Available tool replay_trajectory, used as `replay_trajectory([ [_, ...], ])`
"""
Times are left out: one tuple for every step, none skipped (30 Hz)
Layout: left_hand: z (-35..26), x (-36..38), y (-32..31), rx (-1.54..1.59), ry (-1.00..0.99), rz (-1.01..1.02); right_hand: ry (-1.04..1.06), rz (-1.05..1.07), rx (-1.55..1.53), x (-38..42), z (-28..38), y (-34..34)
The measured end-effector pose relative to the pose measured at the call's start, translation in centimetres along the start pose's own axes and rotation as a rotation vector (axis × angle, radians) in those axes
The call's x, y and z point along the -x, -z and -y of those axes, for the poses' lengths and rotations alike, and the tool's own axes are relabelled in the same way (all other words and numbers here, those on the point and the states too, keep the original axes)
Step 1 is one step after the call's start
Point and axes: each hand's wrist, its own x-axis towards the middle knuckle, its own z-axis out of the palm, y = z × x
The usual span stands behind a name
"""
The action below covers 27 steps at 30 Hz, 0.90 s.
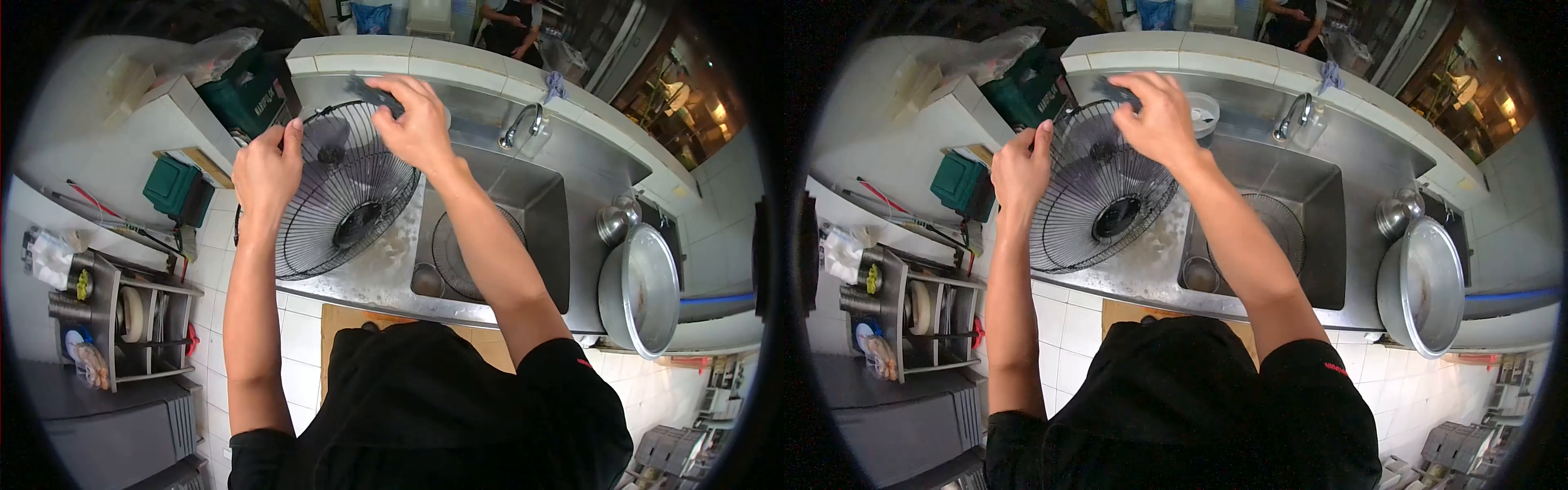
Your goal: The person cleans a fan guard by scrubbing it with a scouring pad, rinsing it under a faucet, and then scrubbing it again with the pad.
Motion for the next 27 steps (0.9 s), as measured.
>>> replay_trajectory([
  [-0.4,-0.2,0.0,-0.028,0.009,0.028,0.051,-0.029,-0.116,-0.6,1.2,-0.1],
  [-0.6,-0.4,0.0,-0.056,0.016,0.052,0.105,-0.061,-0.232,-1.1,2.2,-0.1],
  [-0.3,-0.5,-0.2,-0.057,0.012,0.052,0.154,-0.009,-0.230,-1.3,3.1,0.0],
  [0.2,-0.5,-0.7,-0.052,-0.022,0.030,0.133,0.074,-0.194,-1.0,4.1,0.2],
  [0.6,-0.4,-1.1,-0.047,-0.055,0.010,0.196,0.090,-0.193,-0.8,3.7,-0.2],
  [0.4,-0.3,-0.9,-0.044,-0.055,0.012,0.259,0.108,-0.192,-0.5,3.0,-0.8],
  [0.2,-0.2,-0.5,-0.014,-0.054,0.034,0.258,0.110,-0.190,-0.6,1.6,-1.0],
  [0.0,-0.1,-0.3,0.016,-0.053,0.054,0.273,0.093,-0.183,-1.1,0.0,-1.0],
  [-0.2,-0.3,-0.3,0.018,-0.049,0.047,0.294,0.078,-0.176,-1.7,-0.1,-0.6],
  [-0.4,-0.4,-0.4,0.003,-0.050,0.052,0.300,0.083,-0.178,-1.8,0.1,-0.6],
  [-0.5,-0.5,-0.5,-0.014,-0.055,0.063,0.319,0.114,-0.111,-1.6,0.4,-0.6],
  [-0.4,-0.4,-0.4,-0.012,-0.060,0.061,0.341,0.140,-0.040,-1.7,0.7,-0.3],
  [-0.2,-0.4,-0.4,0.005,-0.064,0.053,0.330,0.136,-0.091,-1.3,0.3,-0.5],
  [-0.1,-0.2,-0.4,0.019,-0.064,0.052,0.328,0.136,-0.089,-1.2,-0.3,-0.7],
  [-0.3,-0.1,-0.4,0.019,-0.064,0.061,0.299,0.103,-0.121,-1.3,-0.7,-0.6],
  [-0.7,-0.4,-0.4,0.016,-0.065,0.066,0.284,0.072,-0.153,-1.6,-1.2,-0.6],
  [-1.0,-0.5,-0.4,0.013,-0.066,0.072,0.267,0.106,-0.121,-1.7,-1.4,-0.6],
  [-0.7,-0.1,-0.5,0.013,-0.067,0.077,0.262,0.106,-0.120,-1.2,-1.5,-0.5],
  [-0.4,-0.2,-0.8,0.020,-0.081,0.063,0.224,0.123,-0.187,-1.2,-1.7,-0.2],
  [-0.2,-0.5,-0.9,0.030,-0.093,0.042,0.194,0.142,-0.254,-1.5,-1.9,0.1],
  [-1.1,-0.3,-0.2,0.015,-0.030,0.076,0.041,0.158,-0.369,-1.3,-1.6,0.6],
  [-0.9,-0.1,-0.2,0.013,-0.024,0.078,0.039,0.163,-0.373,-0.9,-2.7,0.5],
  [-0.6,-0.2,-0.2,0.015,-0.031,0.069,0.014,0.102,-0.371,-0.5,-4.2,0.1],
  [-0.4,-0.3,-0.3,0.019,-0.038,0.058,-0.009,0.041,-0.368,-0.7,-4.2,0.1],
  [-0.2,-0.5,-0.4,0.019,-0.033,0.053,-0.064,0.065,-0.349,-0.6,-4.2,0.1],
  [0.0,-0.7,-0.6,0.013,-0.049,0.050,-0.065,0.067,-0.350,-0.7,-4.2,0.0],
  [0.0,-0.7,-0.8,0.007,-0.067,0.050,0.054,0.088,-0.267,-1.1,-3.3,0.0],
])
